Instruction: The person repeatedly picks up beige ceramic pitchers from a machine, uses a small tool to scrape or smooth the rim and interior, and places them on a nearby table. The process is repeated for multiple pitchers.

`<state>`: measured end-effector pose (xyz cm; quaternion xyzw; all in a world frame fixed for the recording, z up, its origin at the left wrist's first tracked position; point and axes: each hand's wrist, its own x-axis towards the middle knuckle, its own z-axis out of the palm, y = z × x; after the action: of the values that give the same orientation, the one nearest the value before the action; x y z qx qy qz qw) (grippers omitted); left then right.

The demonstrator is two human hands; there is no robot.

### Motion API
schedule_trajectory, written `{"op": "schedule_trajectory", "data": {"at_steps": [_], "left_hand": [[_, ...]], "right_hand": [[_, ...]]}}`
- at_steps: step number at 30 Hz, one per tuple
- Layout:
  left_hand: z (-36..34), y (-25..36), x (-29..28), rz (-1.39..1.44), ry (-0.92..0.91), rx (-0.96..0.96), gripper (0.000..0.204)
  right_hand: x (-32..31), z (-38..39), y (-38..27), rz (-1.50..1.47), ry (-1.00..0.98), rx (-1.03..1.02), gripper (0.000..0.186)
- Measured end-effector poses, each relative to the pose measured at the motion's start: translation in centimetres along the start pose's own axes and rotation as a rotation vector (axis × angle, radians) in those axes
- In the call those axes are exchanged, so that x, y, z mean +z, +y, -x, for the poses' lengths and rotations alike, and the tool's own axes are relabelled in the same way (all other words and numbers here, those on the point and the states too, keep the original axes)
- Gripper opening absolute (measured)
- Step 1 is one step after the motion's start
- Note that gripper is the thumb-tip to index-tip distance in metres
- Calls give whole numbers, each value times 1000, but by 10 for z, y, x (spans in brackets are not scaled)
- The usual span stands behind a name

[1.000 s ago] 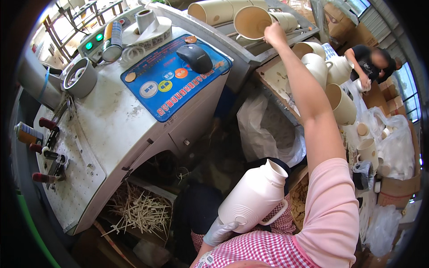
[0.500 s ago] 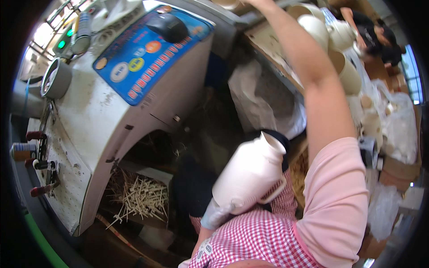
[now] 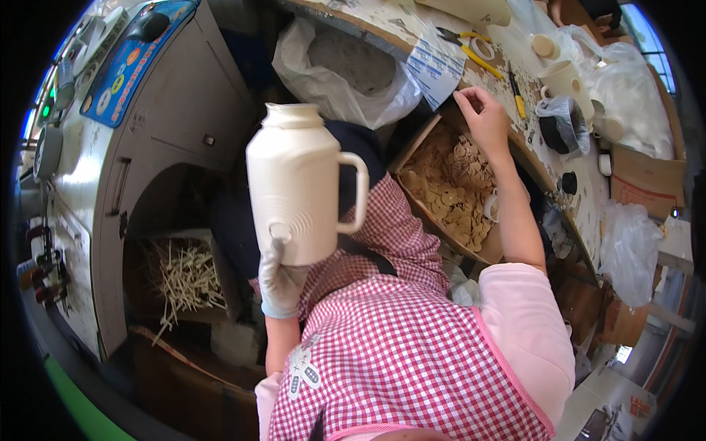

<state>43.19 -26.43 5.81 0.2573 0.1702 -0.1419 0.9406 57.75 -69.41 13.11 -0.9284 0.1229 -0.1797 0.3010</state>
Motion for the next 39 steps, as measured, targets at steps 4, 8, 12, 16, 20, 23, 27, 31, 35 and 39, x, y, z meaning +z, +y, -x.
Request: {"op": "schedule_trajectory", "data": {"at_steps": [4, 8, 12, 16, 20, 23, 27, 31, 35, 39], "left_hand": [[17, -11, 29, 90, 67, 35, 46], [26, -24, 41, 106, 147, 68, 44], [30, -35, 45, 134, 163, 49, 45], [26, -39, 47, 150, 179, 53, 45], [20, -37, 46, 163, 204, 37, 45], [20, -35, 43, 158, 212, 54, 44], [22, -36, 40, 183, 147, 60, 39], [22, -39, 36, 144, 166, 75, 51], [19, -38, 33, 106, 209, 24, 49], [16, -36, 35, 244, 196, 0, 43]], "right_hand": [[20, 3, 36, 146, 254, -452, 18], [39, -23, 43, 275, 376, -613, 30], [51, -43, 42, 270, 412, -688, 32], [53, -48, 46, 264, 396, -706, 30], [52, -53, 43, 251, 414, -739, 29], [47, -48, 35, 233, 440, -792, 24], [31, -9, 53, 106, 311, -700, 15], [26, 67, 113, 32, -655, 22, 18], [55, 135, 152, 289, -753, 122, 33], [83, 162, 165, 416, -607, 22, 37]]}}
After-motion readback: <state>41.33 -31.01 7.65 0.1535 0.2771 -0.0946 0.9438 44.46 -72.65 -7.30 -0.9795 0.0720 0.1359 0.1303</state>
